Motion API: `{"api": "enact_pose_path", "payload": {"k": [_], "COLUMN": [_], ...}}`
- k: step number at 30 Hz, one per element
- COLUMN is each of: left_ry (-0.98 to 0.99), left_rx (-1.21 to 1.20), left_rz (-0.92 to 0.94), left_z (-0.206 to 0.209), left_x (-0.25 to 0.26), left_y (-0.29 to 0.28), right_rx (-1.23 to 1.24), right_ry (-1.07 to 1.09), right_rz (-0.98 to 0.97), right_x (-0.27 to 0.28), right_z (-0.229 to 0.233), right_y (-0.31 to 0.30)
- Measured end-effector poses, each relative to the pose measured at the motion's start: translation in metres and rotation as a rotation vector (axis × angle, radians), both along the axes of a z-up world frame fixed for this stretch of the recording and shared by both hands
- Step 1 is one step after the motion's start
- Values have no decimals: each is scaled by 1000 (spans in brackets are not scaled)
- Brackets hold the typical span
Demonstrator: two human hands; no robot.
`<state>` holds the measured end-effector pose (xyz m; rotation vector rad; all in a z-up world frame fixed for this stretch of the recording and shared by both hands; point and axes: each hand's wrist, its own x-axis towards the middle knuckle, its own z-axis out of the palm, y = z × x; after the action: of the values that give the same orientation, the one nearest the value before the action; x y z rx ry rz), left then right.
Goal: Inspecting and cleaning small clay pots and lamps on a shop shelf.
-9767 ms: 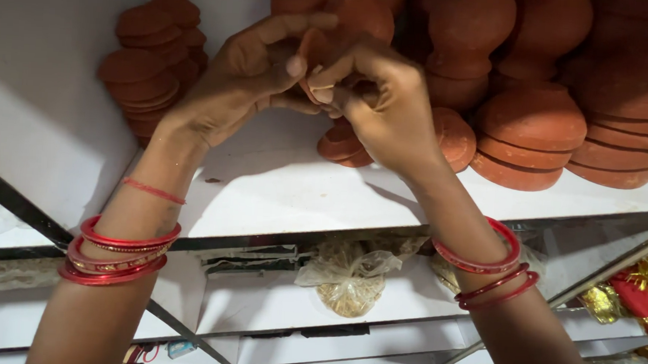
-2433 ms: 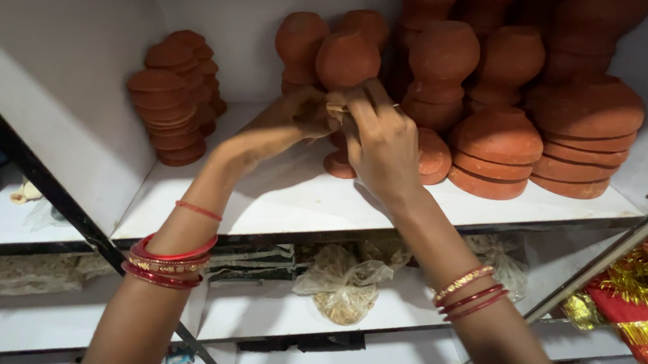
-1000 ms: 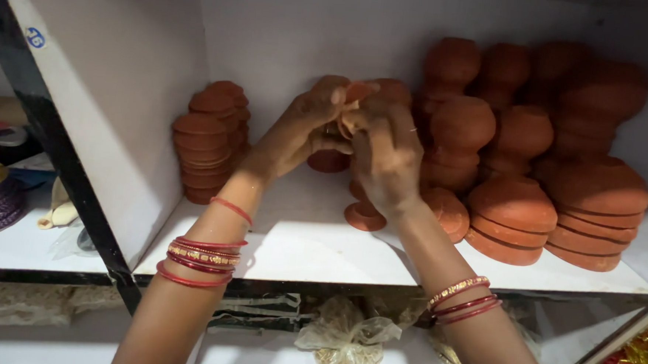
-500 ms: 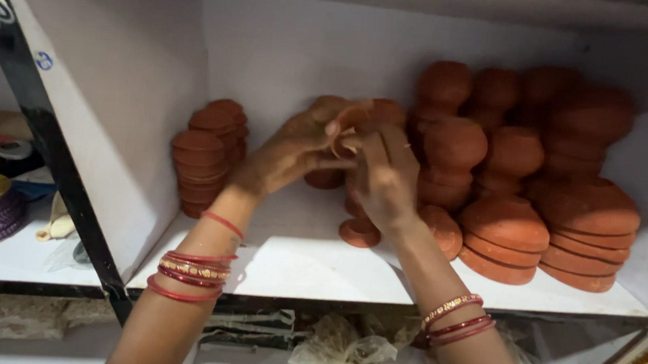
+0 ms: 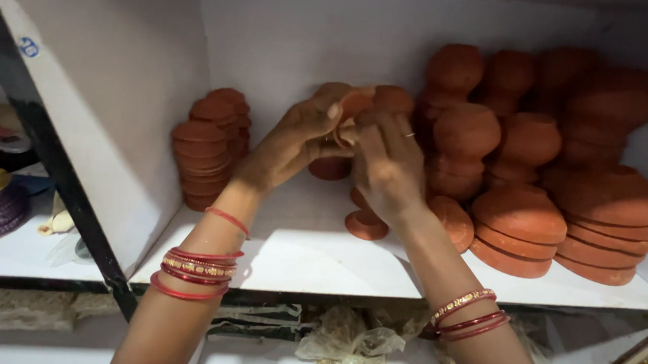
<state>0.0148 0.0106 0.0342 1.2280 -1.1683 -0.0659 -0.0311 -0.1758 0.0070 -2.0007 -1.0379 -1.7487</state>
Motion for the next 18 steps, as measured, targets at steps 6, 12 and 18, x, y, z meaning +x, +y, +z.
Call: {"api": "enact_pose_path", "payload": {"k": [6, 12, 18], "left_ry": [184, 84, 154], "left_rx": [148, 62, 132], "left_rz": [-28, -2, -76], "left_z": [-7, 0, -9], "left_x": [6, -7, 13], "left_y": [-2, -1, 2], "right_rx": [90, 138, 36], "right_ry": [-119, -20, -74], "right_rz": [-57, 30, 74], "right_x": [2, -7, 0], "right_z": [5, 4, 1], "right_y": [-7, -1, -1]}}
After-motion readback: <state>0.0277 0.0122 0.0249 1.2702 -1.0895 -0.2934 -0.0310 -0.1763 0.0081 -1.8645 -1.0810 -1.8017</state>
